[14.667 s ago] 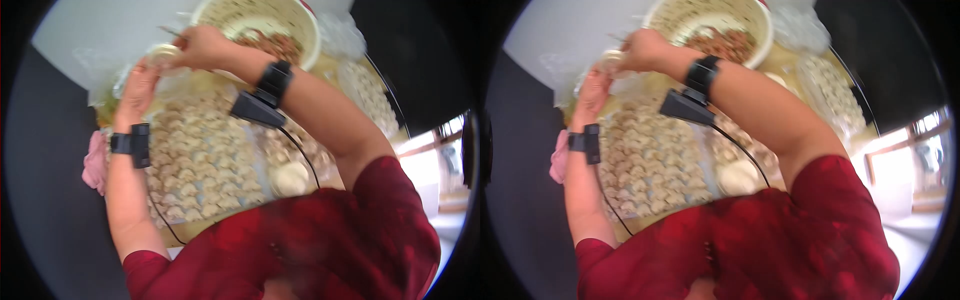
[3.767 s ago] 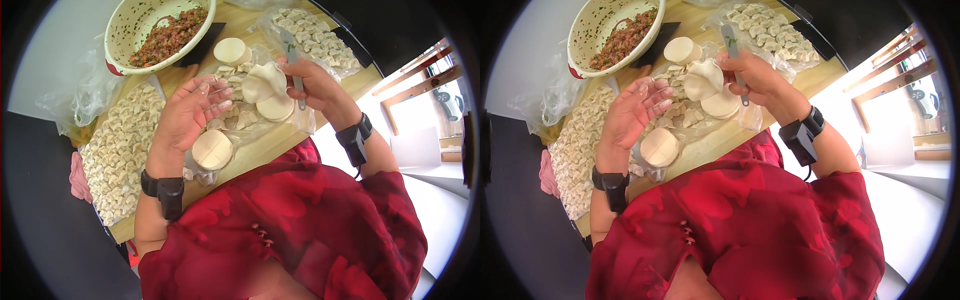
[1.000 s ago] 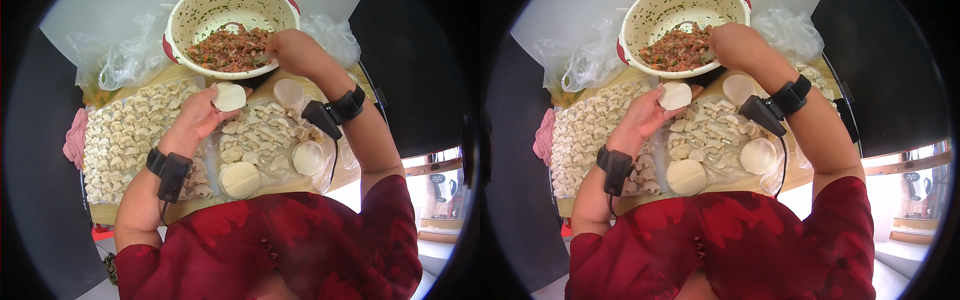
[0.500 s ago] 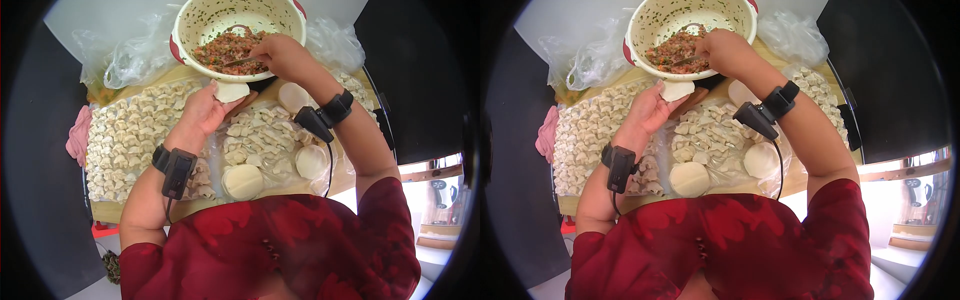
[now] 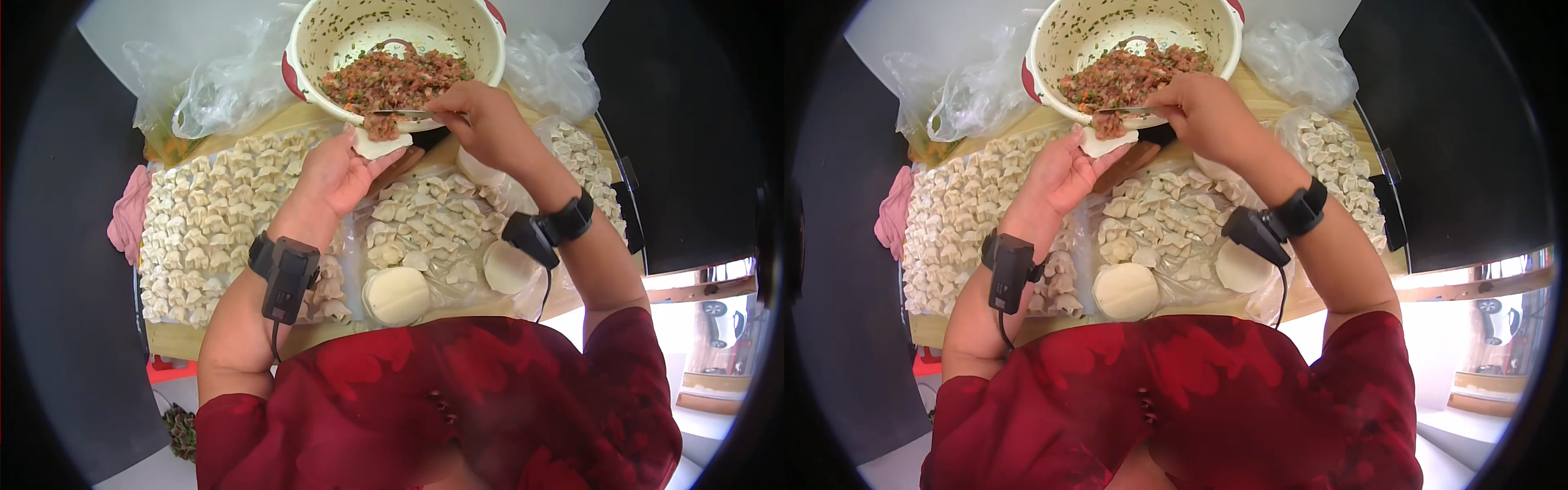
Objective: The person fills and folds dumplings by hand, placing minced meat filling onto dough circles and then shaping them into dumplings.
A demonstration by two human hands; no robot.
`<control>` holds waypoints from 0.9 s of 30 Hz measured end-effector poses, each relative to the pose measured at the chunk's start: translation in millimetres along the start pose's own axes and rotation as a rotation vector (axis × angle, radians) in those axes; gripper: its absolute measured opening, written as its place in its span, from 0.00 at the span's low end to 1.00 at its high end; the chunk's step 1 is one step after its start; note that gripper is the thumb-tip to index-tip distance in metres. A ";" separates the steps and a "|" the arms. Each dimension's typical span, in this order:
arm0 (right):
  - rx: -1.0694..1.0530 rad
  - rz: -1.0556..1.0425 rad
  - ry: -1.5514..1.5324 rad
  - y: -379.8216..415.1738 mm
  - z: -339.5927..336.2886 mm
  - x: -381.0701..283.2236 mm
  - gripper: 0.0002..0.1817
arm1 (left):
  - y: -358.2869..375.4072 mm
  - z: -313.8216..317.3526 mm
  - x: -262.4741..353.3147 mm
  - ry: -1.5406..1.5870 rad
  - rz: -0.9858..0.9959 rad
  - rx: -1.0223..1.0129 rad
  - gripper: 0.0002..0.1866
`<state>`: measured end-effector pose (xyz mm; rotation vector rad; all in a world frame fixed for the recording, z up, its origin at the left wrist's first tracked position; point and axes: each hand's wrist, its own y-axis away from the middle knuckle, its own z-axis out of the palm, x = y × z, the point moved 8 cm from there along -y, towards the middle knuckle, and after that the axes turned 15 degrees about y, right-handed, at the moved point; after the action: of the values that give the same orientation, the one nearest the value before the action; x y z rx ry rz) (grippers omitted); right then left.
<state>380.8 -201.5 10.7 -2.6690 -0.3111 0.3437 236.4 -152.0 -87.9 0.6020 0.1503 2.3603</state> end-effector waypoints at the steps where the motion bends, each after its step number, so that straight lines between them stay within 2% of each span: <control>1: 0.055 -0.040 0.025 5.8 -4.3 -5.5 0.12 | 0.4 0.4 -0.3 0.013 0.002 -0.003 0.21; 7: 0.103 -0.165 0.076 31.5 -5.8 -23.7 0.18 | 5.4 1.5 0.8 -0.008 0.029 0.030 0.20; 10: 0.197 -0.065 0.020 31.8 -16.5 -10.7 0.19 | 5.6 -1.3 0.3 -0.023 0.016 0.024 0.20; 13: 0.110 -0.039 -0.045 29.5 -10.6 -6.8 0.20 | 5.8 -5.4 -0.6 -0.027 -0.009 0.047 0.20; 16: 0.116 -0.153 0.026 35.2 0.4 -20.4 0.20 | 12.7 -3.9 -0.6 -0.106 0.002 0.049 0.20; 20: 0.129 -0.133 0.020 37.8 -4.3 -24.3 0.18 | 17.7 -10.4 -1.7 -0.134 -0.065 0.038 0.20; 23: 0.122 -0.018 -0.142 36.7 -16.9 -17.8 0.15 | 21.6 -3.5 -1.4 -0.114 -0.083 -0.053 0.20; 25: -0.024 0.135 -0.422 41.7 -10.8 -13.9 0.11 | 24.3 2.0 1.7 -0.165 -0.049 -0.076 0.20; 27: -0.101 0.150 -0.426 47.6 -1.2 -9.4 0.11 | 24.6 5.8 0.6 -0.167 -0.058 -0.100 0.20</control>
<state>380.0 -246.5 -7.4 -2.7040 -0.2599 0.9718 224.0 -170.5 -76.1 0.7318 -0.0248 2.2354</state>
